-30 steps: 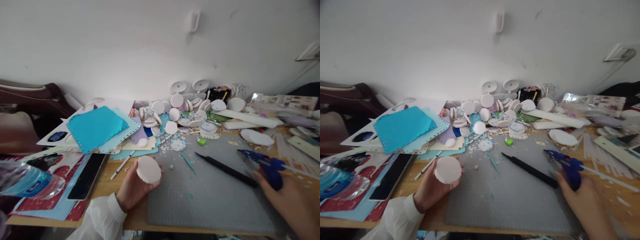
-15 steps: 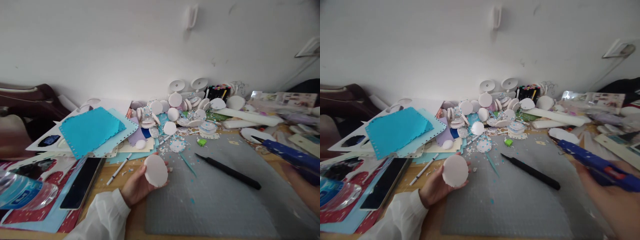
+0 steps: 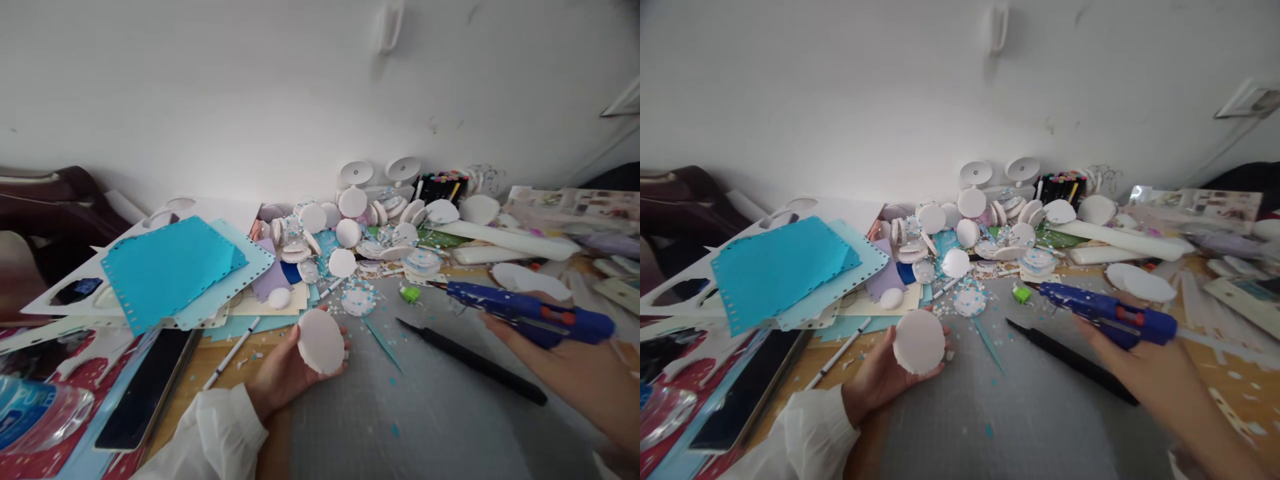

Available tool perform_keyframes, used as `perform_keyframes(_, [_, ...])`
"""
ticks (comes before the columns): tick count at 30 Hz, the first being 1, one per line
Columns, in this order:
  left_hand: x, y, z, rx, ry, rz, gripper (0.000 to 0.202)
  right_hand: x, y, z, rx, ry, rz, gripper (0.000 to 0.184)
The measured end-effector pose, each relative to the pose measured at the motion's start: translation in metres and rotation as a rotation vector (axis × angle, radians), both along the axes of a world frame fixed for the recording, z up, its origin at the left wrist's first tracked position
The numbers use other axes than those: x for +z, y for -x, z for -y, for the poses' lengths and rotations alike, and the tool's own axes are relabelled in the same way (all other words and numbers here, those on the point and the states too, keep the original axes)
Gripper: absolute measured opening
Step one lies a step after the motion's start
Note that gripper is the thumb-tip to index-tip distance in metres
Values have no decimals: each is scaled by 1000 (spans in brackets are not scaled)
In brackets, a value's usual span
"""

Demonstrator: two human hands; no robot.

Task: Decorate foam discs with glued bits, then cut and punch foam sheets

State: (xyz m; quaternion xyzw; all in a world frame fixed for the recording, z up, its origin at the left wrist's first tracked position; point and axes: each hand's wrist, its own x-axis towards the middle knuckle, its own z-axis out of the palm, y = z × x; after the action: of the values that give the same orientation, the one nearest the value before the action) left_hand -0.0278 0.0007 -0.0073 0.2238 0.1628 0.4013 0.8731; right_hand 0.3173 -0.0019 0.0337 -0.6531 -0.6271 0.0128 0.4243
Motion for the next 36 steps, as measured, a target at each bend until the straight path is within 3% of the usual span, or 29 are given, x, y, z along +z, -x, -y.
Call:
perform_keyframes(5, [-2,-3,-4,-11,31,19,74,12,47,-17,212,155,-120,32])
perform_keyframes(11, [-3,-3,-5,-12,105,59,62,-12,80,-21,405,134,-160,9])
perform_keyframes(17, [-3,-5,-7,-31,121,66,63,-28,82,-15,440,135,-182,7])
perform_keyframes(24, [-1,-5,-7,-11,163,66,69,-25,79,-11,406,208,-221,15])
perform_keyframes(36, [1,-5,-7,-11,122,56,63,-25,82,-9,471,169,-254,17])
